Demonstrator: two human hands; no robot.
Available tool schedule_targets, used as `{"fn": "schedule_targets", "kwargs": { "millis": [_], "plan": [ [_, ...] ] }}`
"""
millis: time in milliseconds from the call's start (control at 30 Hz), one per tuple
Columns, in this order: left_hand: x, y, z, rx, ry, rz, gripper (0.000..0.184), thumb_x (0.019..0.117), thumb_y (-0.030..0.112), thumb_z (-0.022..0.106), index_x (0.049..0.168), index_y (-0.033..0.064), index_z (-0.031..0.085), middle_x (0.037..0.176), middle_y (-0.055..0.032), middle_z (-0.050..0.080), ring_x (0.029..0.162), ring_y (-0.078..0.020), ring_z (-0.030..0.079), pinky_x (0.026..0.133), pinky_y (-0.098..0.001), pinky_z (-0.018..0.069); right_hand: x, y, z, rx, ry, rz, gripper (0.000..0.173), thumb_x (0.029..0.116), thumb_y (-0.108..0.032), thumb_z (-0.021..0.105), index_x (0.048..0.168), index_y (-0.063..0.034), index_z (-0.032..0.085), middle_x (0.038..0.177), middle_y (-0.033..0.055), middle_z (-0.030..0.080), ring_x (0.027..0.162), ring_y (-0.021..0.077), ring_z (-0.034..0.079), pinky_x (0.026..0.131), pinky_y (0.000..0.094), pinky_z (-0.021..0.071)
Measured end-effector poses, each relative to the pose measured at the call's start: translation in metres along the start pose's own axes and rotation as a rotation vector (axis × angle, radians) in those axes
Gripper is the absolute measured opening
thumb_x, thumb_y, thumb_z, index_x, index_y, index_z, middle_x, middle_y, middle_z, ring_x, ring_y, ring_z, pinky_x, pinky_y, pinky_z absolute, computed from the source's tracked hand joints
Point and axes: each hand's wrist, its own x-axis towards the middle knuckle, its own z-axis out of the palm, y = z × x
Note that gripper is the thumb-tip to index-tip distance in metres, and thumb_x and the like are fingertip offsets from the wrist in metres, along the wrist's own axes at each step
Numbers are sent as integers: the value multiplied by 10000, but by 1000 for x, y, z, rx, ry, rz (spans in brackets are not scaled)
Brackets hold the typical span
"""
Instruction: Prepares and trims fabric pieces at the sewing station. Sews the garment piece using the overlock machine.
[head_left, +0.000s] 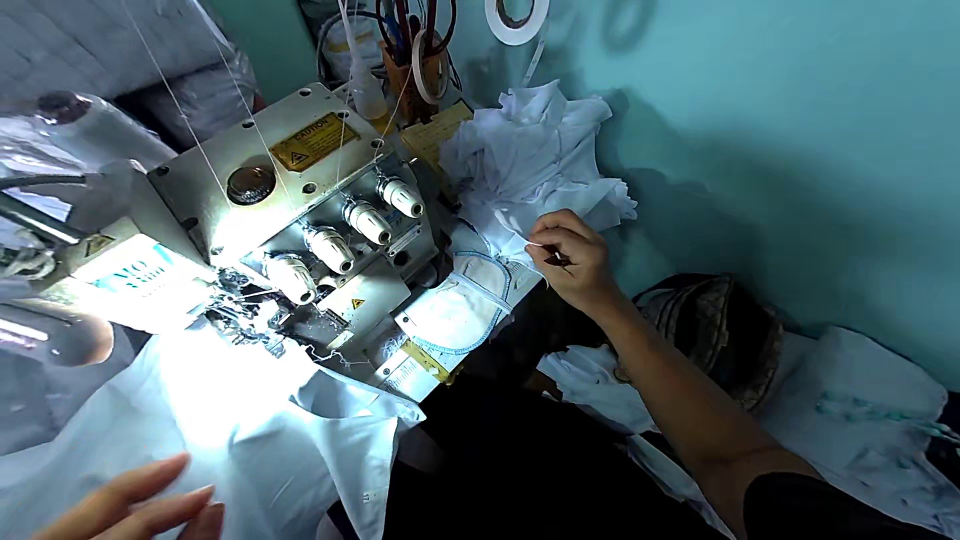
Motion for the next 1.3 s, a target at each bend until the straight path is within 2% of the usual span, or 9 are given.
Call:
{"fn": "schedule_targets", "kwargs": {
  "millis": [100,300,367,500,767,933,1133,1233,1300],
  "plan": [
    [3,19,34,-131,-120,-18,89,1007,118,625,1075,81,668,1113,25,691,1053,34,629,911,-156,524,9,-41,-7,279,-50,26,70,921,-13,666,890,46,688,985,67,636,829,-6,593,721,108,516],
    [-1,34,143,-387,-83,-6,660,869,371,818,1309,-79,617,1262,-171,684,1166,-178,669,979,-331,575,-9,-129,26,776,-202,221,33,940,-39,673,942,-10,690,902,10,679,798,10,635,706,155,558],
    [-5,28,154,-444,42,-24,487,873,287,825,1159,-71,659,1104,-99,724,1045,-108,695,937,-289,586,-20,-148,42,870,-304,314,115,969,-50,643,953,31,724,904,24,707,835,4,651,757,154,559],
    [-17,6,137,-697,243,-322,66,934,16,700,986,15,740,891,-7,764,809,-84,729,778,-282,627,-21,-157,60,935,-373,476,220,1037,-127,564,1092,-47,761,939,-20,742,689,-37,593,616,136,500],
    [-17,-2,107,-986,426,-620,320,1084,115,394,940,79,677,846,-46,759,797,-129,751,781,-336,636,-28,-158,90,730,-337,126,197,969,-59,620,1110,-26,752,996,36,624,847,25,599,735,154,541],
    [-22,-1,109,-893,433,-587,311,1077,113,424,898,94,678,799,-5,737,755,-92,727,742,-297,623,-24,-152,101,349,-408,162,322,969,-167,662,1243,-6,711,1010,103,650,793,145,640,672,292,566],
    [-37,27,76,-1003,215,-479,116,953,179,722,1051,119,742,902,3,758,738,-53,710,651,-228,606,-12,-149,85,534,-356,274,207,983,-129,623,1115,-13,732,975,6,625,801,-22,586,703,101,511],
    [-45,34,61,-891,239,-265,272,894,114,779,1155,182,745,1071,32,773,951,-71,738,855,-265,622,-8,-156,76,622,-285,262,186,988,-100,595,1078,-9,731,934,-26,618,754,-45,555,650,85,483],
    [-45,29,68,-760,371,-248,254,891,85,772,1128,168,733,1027,24,774,900,-95,747,811,-293,639,-10,-165,71,731,-288,186,186,1013,-164,614,1097,-28,708,932,-30,618,741,-41,536,633,100,468]
  ]
}}
